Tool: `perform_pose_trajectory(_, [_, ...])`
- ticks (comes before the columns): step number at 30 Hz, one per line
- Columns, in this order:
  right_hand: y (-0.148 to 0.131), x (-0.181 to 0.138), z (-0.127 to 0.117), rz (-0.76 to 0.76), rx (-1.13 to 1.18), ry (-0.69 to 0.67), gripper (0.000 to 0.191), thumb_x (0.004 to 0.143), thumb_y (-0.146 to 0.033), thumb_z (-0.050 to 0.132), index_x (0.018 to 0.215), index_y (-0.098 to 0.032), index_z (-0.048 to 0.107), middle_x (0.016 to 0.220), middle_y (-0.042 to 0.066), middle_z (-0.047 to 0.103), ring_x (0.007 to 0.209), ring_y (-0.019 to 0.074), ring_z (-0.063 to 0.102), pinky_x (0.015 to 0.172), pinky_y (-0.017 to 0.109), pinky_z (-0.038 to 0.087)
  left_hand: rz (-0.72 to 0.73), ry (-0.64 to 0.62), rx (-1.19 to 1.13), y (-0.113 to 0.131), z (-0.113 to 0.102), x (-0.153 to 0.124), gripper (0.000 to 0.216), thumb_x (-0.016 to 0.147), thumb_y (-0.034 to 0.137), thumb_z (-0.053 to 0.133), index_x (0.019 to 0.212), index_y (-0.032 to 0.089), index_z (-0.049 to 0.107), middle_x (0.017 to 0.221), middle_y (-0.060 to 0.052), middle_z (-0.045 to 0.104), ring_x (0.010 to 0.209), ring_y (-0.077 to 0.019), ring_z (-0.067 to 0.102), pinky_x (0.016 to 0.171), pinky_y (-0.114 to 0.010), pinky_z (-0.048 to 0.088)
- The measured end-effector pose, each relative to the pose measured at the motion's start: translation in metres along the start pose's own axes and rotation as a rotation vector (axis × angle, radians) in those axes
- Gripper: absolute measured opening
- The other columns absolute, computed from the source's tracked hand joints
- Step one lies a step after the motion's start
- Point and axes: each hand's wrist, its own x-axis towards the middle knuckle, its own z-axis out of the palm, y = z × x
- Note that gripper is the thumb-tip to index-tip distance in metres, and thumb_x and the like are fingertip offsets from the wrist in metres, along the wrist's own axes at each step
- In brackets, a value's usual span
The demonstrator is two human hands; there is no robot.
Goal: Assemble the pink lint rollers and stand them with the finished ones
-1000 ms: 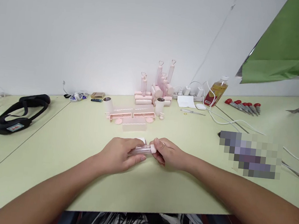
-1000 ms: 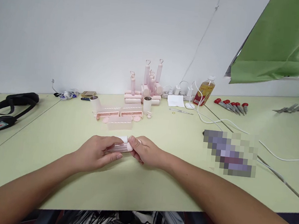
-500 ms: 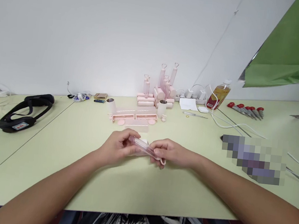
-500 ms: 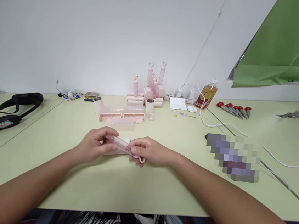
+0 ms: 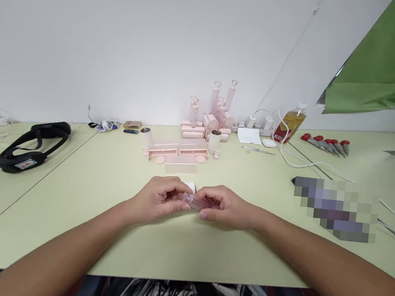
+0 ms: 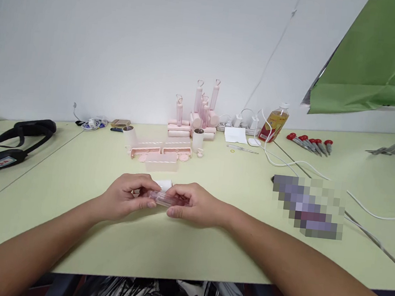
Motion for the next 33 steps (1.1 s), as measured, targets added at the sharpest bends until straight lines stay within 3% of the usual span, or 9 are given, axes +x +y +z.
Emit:
perform_pose_trajectory(3, [0.003, 0.000, 0.000, -0.043, -0.174, 0.060, 0.031, 0.083, -0.044, 0.064, 0.092, -0.015, 0.058, 0.071, -0.003, 0.048, 0.061, 0.0096, 0.040, 0.056, 0.022, 0.032, 0.036, -0.026, 0.080, -0.002, -0.003, 0.001, 0.029, 0.087, 0.040, 0.060, 0.105, 0.018, 0.066, 0.081, -0.005, 0.064, 0.070, -0.0127, 0.057, 0.065, -0.024, 0.045])
perform_pose_trajectory(8, [0.005, 0.001, -0.001, -0.035, -0.328, 0.135, 0.024, 0.083, -0.037, 0.064, 0.094, -0.018, 0.054, 0.076, -0.001, 0.054, 0.064, 0.0113, 0.044, 0.059, 0.023, 0.034, 0.013, -0.159, 0.404, -0.008, -0.009, 0.004, 0.061, 0.081, 0.049, 0.062, 0.133, 0.020, 0.048, 0.126, -0.014, 0.055, 0.115, -0.0277, 0.050, 0.096, -0.041, 0.041])
perform_pose_trajectory(12, [0.004, 0.002, 0.000, 0.035, -0.312, 0.149, 0.025, 0.085, -0.039, 0.061, 0.095, -0.019, 0.051, 0.076, -0.002, 0.053, 0.065, 0.0120, 0.045, 0.059, 0.023, 0.034, -0.207, -0.259, 0.557, -0.013, -0.006, 0.006, 0.054, 0.080, 0.049, 0.061, 0.127, 0.021, 0.054, 0.107, -0.010, 0.063, 0.096, -0.0273, 0.059, 0.080, -0.036, 0.046])
perform_pose_trajectory(15, [0.003, 0.002, 0.001, 0.017, -0.310, 0.148, 0.027, 0.092, -0.044, 0.050, 0.102, -0.019, 0.052, 0.076, -0.002, 0.052, 0.066, 0.0123, 0.044, 0.060, 0.024, 0.034, -0.375, -0.178, 0.387, -0.017, -0.003, 0.006, 0.043, 0.079, 0.047, 0.062, 0.116, 0.023, 0.060, 0.098, -0.005, 0.066, 0.084, -0.0231, 0.062, 0.068, -0.030, 0.045])
perform_pose_trajectory(18, [0.003, 0.003, 0.001, -0.010, -0.327, 0.156, 0.029, 0.095, -0.043, 0.042, 0.105, -0.019, 0.055, 0.078, -0.001, 0.052, 0.068, 0.0129, 0.045, 0.063, 0.025, 0.035, -0.507, -0.053, 0.042, -0.023, -0.005, 0.009, 0.049, 0.079, 0.050, 0.062, 0.119, 0.021, 0.057, 0.102, -0.006, 0.066, 0.083, -0.0216, 0.063, 0.066, -0.029, 0.047])
perform_pose_trajectory(24, [0.004, 0.004, 0.002, 0.126, -0.282, 0.207, 0.022, 0.084, -0.036, 0.061, 0.091, -0.019, 0.052, 0.072, -0.003, 0.051, 0.063, 0.0115, 0.043, 0.057, 0.023, 0.034, -0.593, 0.025, -0.595, -0.029, -0.010, 0.015, 0.047, 0.076, 0.047, 0.066, 0.108, 0.014, 0.058, 0.079, -0.003, 0.062, 0.059, -0.0117, 0.052, 0.053, -0.023, 0.038])
perform_pose_trajectory(28, [0.006, 0.004, 0.004, 0.124, -0.279, 0.212, 0.023, 0.082, -0.037, 0.063, 0.089, -0.019, 0.052, 0.069, -0.004, 0.049, 0.061, 0.0109, 0.043, 0.056, 0.022, 0.034, -0.601, 0.041, -0.736, -0.030, -0.005, 0.015, 0.042, 0.075, 0.044, 0.069, 0.101, 0.015, 0.057, 0.076, -0.001, 0.057, 0.056, -0.0091, 0.047, 0.050, -0.021, 0.034])
perform_pose_trajectory(33, [0.004, 0.004, 0.008, 0.133, -0.277, 0.196, 0.022, 0.082, -0.038, 0.062, 0.090, -0.019, 0.053, 0.064, -0.006, 0.046, 0.056, 0.0094, 0.040, 0.053, 0.022, 0.030, -0.596, 0.089, -0.723, -0.031, 0.002, 0.014, 0.050, 0.074, 0.048, 0.070, 0.109, 0.016, 0.056, 0.080, -0.002, 0.058, 0.060, -0.0106, 0.048, 0.052, -0.021, 0.033])
